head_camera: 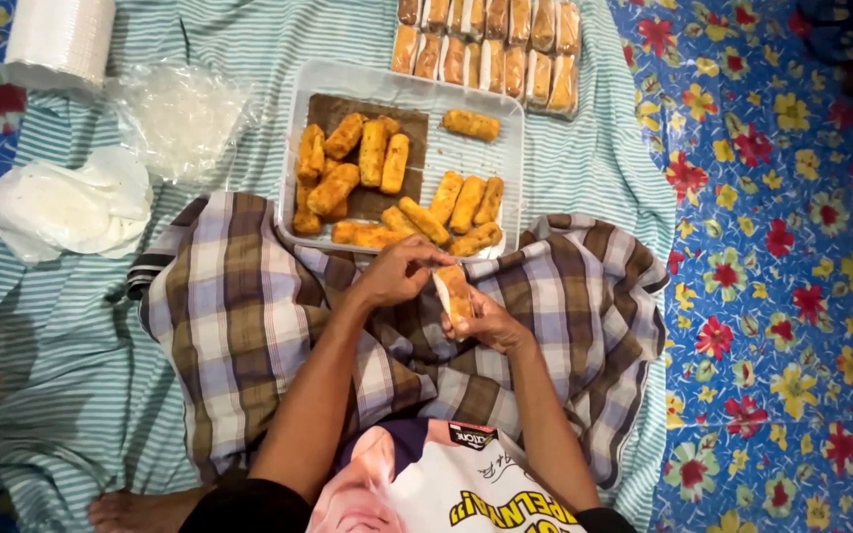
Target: The person is manually wrapping individual fried snacks into small plastic sleeves.
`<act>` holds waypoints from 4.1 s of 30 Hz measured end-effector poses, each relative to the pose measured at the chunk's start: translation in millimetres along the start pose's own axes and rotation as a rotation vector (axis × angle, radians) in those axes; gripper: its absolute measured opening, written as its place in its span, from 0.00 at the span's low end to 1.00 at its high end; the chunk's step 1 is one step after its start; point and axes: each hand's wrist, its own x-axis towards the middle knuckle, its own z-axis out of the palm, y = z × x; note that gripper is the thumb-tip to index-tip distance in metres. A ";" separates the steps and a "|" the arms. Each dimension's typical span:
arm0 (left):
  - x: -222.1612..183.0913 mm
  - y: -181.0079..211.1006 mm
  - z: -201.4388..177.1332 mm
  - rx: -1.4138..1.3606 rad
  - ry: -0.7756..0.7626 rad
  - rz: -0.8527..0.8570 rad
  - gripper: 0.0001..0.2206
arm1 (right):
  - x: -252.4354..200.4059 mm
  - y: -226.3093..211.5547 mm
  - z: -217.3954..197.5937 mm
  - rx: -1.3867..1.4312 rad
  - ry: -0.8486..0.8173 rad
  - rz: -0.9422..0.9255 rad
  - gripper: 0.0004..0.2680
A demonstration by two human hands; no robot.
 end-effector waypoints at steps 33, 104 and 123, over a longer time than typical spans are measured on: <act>6.7 1.6 -1.0 0.011 0.090 -0.006 0.02 | -1.7 -13.8 18.1 -0.012 0.014 -0.029 0.26; 5.1 41.5 -9.8 -0.449 0.373 -0.203 0.14 | 18.9 -23.7 64.3 -0.112 0.291 -0.160 0.22; 7.0 38.1 -10.3 -0.566 0.376 -0.167 0.08 | 20.0 -25.1 73.5 -0.071 0.344 -0.141 0.19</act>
